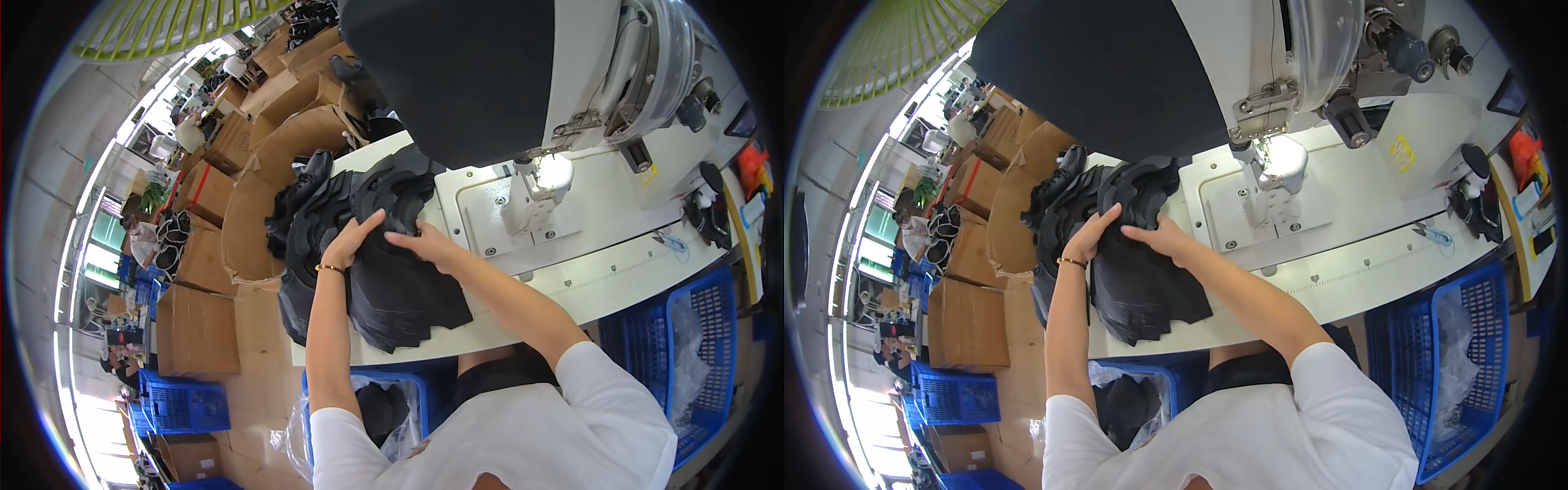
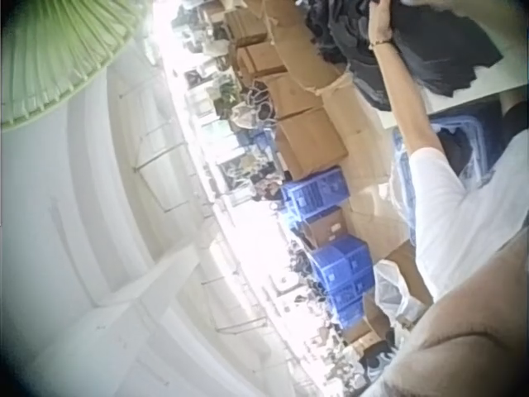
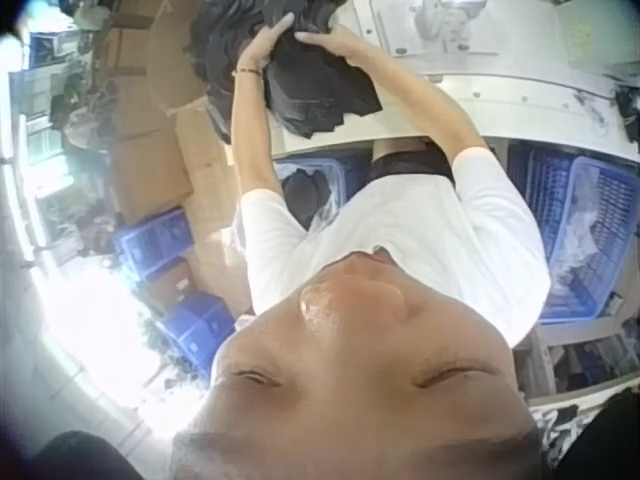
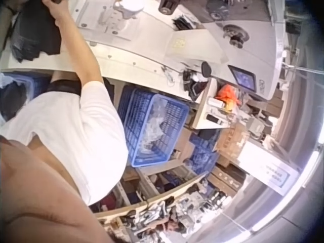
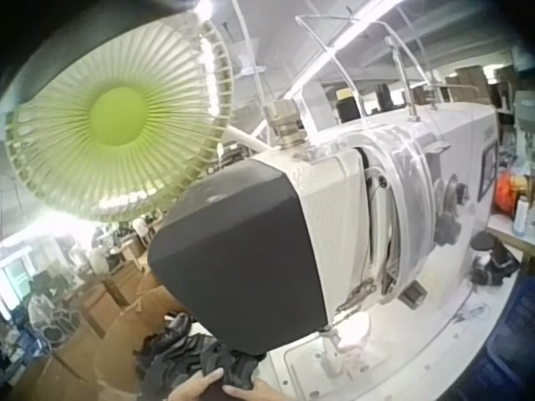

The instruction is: The recorder sorts through a stack of black shoe upper components, groups them, and places them into a plastic bag within a crate.

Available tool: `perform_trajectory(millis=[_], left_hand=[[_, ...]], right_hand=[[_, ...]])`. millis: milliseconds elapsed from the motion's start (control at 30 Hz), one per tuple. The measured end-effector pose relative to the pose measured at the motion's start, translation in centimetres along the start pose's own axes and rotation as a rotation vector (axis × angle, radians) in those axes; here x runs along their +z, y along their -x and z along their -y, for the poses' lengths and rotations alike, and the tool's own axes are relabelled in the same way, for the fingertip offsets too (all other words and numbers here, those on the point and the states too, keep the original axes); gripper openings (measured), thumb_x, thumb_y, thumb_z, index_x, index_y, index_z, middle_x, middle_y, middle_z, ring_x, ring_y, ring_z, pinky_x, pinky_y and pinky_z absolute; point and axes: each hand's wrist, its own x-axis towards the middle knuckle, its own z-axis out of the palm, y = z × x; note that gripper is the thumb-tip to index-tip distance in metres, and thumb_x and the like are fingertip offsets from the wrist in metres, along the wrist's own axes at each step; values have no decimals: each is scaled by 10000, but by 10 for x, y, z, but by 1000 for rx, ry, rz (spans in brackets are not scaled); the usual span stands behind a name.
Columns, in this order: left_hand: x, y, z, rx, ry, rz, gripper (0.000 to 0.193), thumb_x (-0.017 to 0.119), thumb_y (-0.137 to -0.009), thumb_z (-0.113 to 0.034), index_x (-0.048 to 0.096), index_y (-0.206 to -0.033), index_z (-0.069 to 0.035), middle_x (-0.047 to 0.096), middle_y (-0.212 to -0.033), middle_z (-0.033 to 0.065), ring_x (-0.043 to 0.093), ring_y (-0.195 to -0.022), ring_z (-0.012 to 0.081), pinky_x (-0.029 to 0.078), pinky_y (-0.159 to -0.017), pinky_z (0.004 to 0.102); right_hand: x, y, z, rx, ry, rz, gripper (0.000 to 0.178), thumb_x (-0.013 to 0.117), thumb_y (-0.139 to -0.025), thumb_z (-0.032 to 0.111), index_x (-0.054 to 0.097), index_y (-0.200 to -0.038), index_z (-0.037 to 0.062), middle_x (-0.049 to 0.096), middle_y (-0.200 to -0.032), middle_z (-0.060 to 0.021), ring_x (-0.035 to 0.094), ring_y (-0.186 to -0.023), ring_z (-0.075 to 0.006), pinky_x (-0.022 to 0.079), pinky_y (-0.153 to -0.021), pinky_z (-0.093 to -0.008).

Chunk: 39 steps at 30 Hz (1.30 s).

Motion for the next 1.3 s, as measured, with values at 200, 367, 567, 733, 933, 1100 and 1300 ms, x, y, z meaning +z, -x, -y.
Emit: perform_trajectory(millis=[200, 367, 567, 733, 933, 1100, 1300], left_hand=[[25, 9, -12, -126, -74, 44, 655, 722, -657, -332, 469, -1096, 83, 563, -998, 118, 551, -888, 183, 453, -754, 276], [42, 20, -4, 66, -145, -150, 666, 737, -639, -300, 458, -1093, 99, 550, -1020, 131, 546, -892, 197, 455, -759, 285], [60, 36, -12, 238, -106, -281, 674, 760, -601, -264, 456, -1078, 102, 545, -1009, 151, 548, -883, 204, 460, -745, 287], [36, 27, 2, 34, 44, -87, 637, 726, -607, -115, 383, -1101, 96, 545, -967, 176, 579, -776, 200, 489, -647, 281], [24, 42, 22, 148, 447, -148, 182, 629, -683, -71, 583, -812, 49, 615, -805, 120, 604, -705, 175, 501, -628, 269], [7, 84, 32, 305, 918, -19, 204, 538, -727, -68, 587, -879, 59, 616, -883, 153, 605, -801, 225, 488, -747, 329], [22, 96, 104, 630, 1002, -34, 513, 420, -778, -272, 423, -1154, 77, 543, -1067, 173, 541, -966, 253, 427, -871, 322]], right_hand=[[-11, 10, -4, -203, 172, -67, 1023, 727, -633, 384, 108, -1315, -61, 340, -1270, -232, 353, -1187, -277, 301, -963, -309], [-9, 19, 1, -301, 226, -24, 1052, 722, -609, 374, 92, -1316, -85, 308, -1297, -264, 332, -1211, -313, 283, -981, -310], [-3, 30, 26, -254, 372, 35, 964, 693, -684, 253, 53, -1318, -91, 225, -1344, -241, 262, -1247, -275, 256, -993, -301], [-15, 23, 16, -119, 77, 100, 868, 680, -704, 250, 144, -1322, -39, 444, -1150, -170, 469, -972, -221, 396, -778, -284], [-20, 24, 6, -57, -139, 84, 438, 611, -774, 166, 427, -1144, 19, 549, -793, -32, 499, -627, -98, 403, -529, -207], [-64, 10, 14, -324, 679, -350, 403, 605, -726, 111, 472, -1076, -40, 576, -909, -207, 562, -837, -330, 441, -758, -358], [-33, 65, 39, -691, 1167, -805, 368, 621, -729, 139, 500, -1031, -32, 548, -981, -206, 529, -910, -364, 427, -788, -370]])
